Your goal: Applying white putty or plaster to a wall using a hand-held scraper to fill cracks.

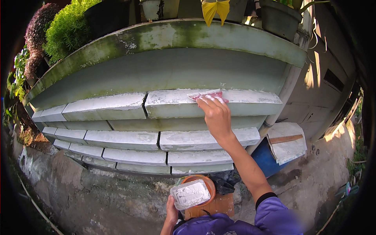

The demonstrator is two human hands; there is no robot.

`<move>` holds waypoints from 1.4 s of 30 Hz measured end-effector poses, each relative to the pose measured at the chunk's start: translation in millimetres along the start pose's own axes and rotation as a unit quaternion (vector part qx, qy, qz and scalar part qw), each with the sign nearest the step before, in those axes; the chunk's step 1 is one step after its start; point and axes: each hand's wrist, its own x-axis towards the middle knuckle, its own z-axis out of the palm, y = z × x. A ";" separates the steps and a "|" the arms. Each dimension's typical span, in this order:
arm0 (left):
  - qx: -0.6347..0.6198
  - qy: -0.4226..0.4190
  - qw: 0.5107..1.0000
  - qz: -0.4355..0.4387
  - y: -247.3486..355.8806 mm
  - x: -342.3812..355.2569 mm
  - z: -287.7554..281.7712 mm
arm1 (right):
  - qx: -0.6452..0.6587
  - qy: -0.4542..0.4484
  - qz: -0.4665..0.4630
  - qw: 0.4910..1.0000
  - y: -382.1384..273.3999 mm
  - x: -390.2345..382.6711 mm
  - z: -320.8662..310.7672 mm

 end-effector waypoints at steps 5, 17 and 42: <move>-0.010 0.001 1.000 0.017 2.3 -3.1 -5.1 | -0.008 -0.062 -0.023 0.998 -31.8 -14.1 6.6; -0.013 0.023 0.999 0.048 2.8 -8.7 -33.7 | 0.008 -0.128 0.011 0.992 -52.8 7.0 17.8; 0.000 -0.012 1.000 0.009 74.2 3.0 -85.5 | -0.017 -0.123 0.012 0.992 -103.1 35.7 73.2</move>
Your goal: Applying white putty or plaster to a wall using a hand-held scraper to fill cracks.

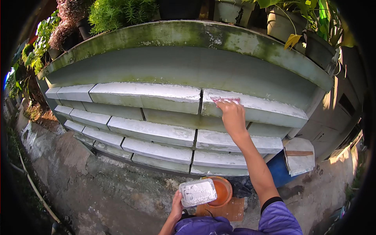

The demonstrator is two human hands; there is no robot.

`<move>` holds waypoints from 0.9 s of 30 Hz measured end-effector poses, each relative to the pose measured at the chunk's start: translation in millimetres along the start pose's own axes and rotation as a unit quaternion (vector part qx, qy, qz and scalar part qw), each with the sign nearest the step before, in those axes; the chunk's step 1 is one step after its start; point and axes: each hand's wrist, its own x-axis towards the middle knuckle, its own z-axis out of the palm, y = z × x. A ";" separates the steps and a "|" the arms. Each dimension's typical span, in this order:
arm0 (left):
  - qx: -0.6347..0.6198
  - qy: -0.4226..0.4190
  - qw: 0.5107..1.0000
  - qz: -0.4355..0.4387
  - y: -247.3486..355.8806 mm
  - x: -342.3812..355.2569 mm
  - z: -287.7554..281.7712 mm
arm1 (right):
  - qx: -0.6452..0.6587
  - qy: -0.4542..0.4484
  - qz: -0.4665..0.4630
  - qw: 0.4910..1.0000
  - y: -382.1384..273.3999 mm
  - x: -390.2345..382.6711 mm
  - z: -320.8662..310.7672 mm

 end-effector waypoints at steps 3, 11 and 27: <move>-0.003 0.027 1.000 -0.004 3.0 2.3 -13.8 | 0.010 -0.008 0.009 1.000 -19.7 -4.7 -22.8; 0.005 -0.016 1.000 -0.008 24.1 9.7 -13.1 | -0.029 0.007 0.003 1.000 12.5 37.6 13.1; 0.008 -0.012 0.999 -0.028 31.0 6.7 -21.4 | 0.372 0.131 0.262 0.881 -13.3 -44.1 -67.7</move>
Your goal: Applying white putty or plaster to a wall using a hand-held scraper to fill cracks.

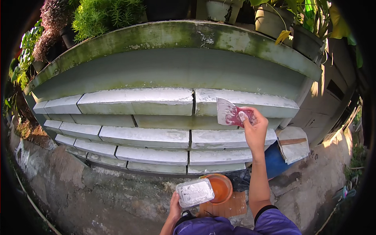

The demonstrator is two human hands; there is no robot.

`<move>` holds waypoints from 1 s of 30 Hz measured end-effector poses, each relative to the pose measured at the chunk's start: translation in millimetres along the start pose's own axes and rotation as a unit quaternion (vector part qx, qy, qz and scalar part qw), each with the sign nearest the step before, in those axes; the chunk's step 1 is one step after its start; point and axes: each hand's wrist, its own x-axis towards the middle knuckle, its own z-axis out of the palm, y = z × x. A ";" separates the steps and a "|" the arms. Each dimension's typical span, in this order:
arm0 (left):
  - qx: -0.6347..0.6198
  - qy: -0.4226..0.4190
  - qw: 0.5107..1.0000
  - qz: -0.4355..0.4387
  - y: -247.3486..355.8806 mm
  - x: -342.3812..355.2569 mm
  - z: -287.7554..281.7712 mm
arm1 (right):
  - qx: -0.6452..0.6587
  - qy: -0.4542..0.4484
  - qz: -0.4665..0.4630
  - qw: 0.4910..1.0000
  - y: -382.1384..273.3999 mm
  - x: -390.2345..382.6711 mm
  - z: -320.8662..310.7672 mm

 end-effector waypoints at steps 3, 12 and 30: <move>0.022 -0.028 0.999 0.000 5.6 9.6 15.7 | 0.093 -0.060 0.105 0.988 7.3 -38.2 -20.1; 0.084 -0.078 0.993 -0.021 8.0 35.1 78.2 | -0.064 -0.163 0.220 0.960 2.1 -144.0 -63.2; 0.150 -0.119 0.981 -0.015 -39.0 20.9 138.3 | -0.277 -0.209 0.154 0.925 59.1 -191.7 -116.6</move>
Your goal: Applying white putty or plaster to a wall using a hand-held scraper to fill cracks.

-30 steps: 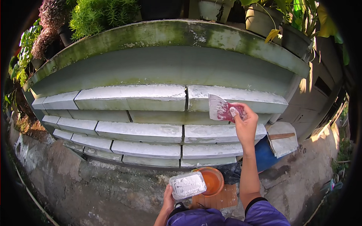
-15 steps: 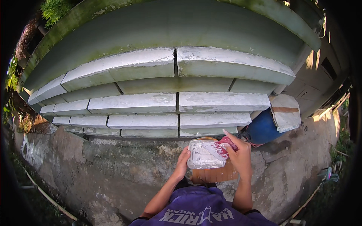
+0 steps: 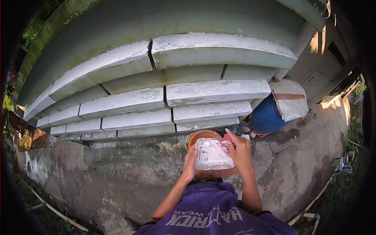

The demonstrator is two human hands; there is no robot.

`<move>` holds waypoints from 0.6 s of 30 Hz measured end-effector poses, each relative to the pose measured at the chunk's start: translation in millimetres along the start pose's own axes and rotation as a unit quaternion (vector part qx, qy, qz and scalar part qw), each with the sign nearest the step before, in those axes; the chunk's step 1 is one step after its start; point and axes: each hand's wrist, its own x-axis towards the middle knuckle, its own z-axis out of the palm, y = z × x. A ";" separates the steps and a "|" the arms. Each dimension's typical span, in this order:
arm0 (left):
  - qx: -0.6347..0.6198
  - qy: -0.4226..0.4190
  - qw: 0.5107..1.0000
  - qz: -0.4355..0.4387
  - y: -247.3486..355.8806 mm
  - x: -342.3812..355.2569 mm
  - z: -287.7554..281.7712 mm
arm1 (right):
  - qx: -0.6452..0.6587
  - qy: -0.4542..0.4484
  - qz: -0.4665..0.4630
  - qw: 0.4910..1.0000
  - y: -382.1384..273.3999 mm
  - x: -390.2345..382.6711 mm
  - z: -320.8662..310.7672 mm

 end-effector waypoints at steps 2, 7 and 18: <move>-0.001 -0.004 1.000 0.007 -2.6 1.8 6.1 | 0.039 -0.014 0.009 0.999 10.9 5.3 -6.3; 0.004 0.001 1.000 -0.001 -1.6 3.3 29.0 | 0.059 -0.029 -0.005 0.998 26.7 17.5 -18.7; 0.031 0.014 0.999 0.003 -9.2 10.8 70.3 | 0.156 -0.161 -0.014 0.974 71.8 45.5 -27.6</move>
